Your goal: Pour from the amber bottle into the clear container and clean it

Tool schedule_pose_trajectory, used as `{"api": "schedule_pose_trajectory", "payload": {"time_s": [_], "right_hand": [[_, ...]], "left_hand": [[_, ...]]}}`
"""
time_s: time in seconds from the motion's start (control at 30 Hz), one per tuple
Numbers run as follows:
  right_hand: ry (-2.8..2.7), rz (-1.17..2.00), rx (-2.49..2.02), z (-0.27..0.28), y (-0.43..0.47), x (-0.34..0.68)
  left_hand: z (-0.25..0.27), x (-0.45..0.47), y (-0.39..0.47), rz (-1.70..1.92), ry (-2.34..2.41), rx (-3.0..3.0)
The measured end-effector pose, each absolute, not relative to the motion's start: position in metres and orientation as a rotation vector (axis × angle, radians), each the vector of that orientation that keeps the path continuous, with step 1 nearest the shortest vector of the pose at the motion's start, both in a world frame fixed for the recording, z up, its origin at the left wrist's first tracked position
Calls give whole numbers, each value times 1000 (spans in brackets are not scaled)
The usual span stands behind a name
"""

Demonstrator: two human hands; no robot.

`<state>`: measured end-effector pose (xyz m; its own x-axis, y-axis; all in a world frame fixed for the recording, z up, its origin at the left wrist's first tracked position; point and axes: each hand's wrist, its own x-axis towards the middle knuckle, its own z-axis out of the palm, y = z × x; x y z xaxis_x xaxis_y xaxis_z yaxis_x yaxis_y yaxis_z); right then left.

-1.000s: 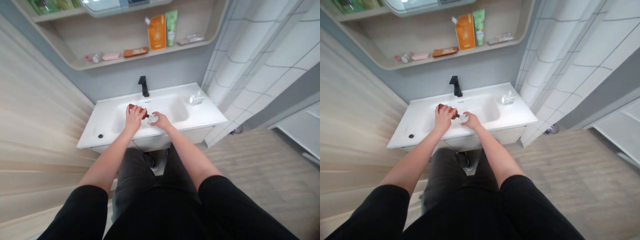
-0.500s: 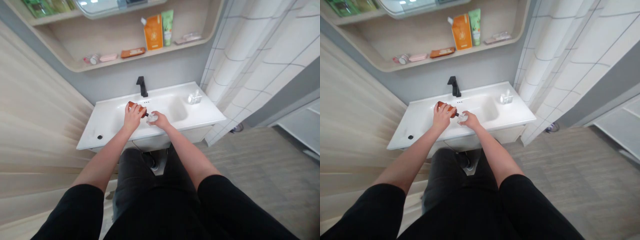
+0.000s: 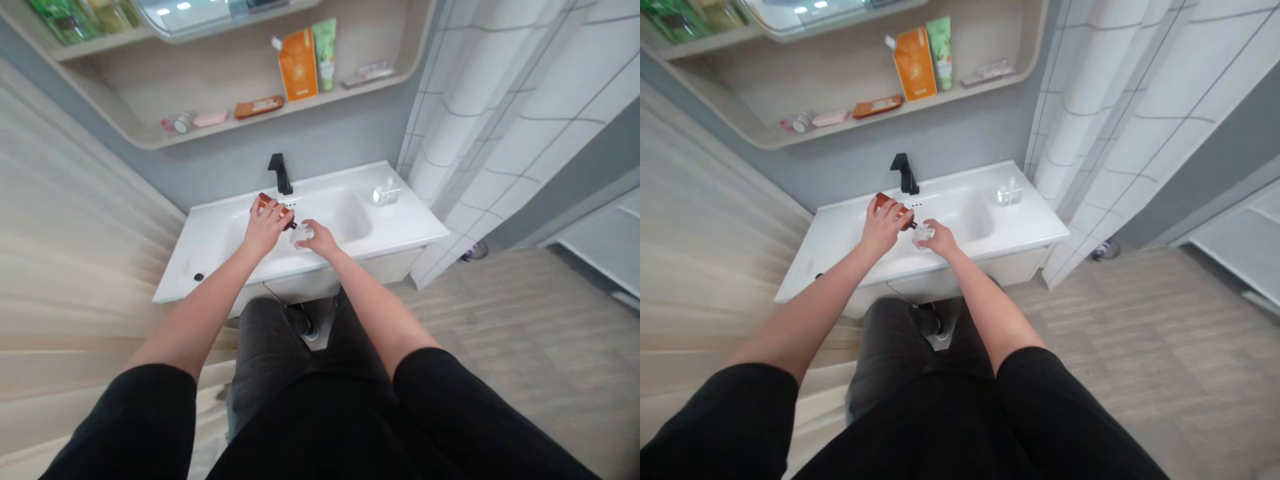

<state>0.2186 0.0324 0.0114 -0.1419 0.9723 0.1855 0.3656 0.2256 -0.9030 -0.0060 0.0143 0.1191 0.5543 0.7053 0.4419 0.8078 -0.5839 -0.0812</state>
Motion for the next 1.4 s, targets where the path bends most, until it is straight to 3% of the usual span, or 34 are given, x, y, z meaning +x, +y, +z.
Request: {"api": "schedule_pose_trajectory", "payload": {"time_s": [1.4], "right_hand": [[-1502, 1000, -1083, -8, 48, 220]], "left_hand": [[162, 13, 35, -260, -717, -2575]]}}
